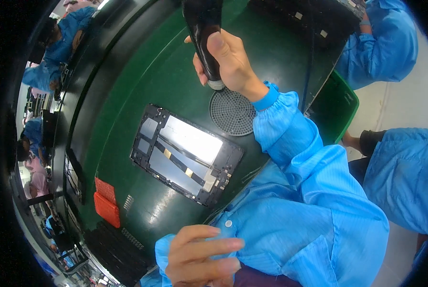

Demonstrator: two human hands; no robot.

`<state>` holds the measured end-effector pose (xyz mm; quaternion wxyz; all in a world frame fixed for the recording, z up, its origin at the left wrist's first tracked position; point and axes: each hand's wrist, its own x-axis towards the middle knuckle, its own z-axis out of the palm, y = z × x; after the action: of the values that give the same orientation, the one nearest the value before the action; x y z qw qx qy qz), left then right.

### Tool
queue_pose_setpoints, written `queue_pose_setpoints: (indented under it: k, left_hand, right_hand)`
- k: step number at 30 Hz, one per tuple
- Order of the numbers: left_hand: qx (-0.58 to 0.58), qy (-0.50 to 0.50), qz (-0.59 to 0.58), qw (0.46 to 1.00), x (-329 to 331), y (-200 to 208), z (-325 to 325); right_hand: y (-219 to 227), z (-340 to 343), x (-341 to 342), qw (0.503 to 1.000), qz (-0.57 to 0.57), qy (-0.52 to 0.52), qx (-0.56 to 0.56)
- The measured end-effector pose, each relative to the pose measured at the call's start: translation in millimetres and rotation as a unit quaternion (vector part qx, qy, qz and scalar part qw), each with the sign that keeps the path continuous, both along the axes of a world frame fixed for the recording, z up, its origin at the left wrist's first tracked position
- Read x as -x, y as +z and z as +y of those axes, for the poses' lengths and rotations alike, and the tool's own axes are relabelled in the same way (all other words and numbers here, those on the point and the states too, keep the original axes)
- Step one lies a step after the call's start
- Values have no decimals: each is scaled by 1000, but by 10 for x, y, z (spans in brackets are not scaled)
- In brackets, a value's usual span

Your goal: The person assembles tablet components and frames on an industrial production line by securing them with screws using an electric screwdriver.

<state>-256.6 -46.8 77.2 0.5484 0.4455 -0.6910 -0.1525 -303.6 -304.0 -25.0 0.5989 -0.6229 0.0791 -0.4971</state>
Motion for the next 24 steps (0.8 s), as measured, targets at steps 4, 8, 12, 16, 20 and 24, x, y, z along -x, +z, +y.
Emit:
queue_pose_setpoints:
  k: [4,8,12,16,20,24]
  left_hand:
    - [-16,-74,50,996,-38,89,17]
    - [118,107,157,975,290,-49,-31]
    - [144,99,96,980,88,-256,157]
    - [-54,103,-114,987,-225,-602,312]
    - [-105,225,-168,954,-423,-1070,534]
    - [-147,419,-132,886,-586,-1327,735]
  right_hand:
    - [-7,19,10,1000,7,3,-10]
    - [-32,42,2,1000,11,13,-6]
    - [-46,88,-69,1000,1,26,0]
    - [-25,130,-52,997,74,-24,-10]
    - [198,206,-40,997,-20,75,12]
    - [506,850,-598,969,-36,245,17]
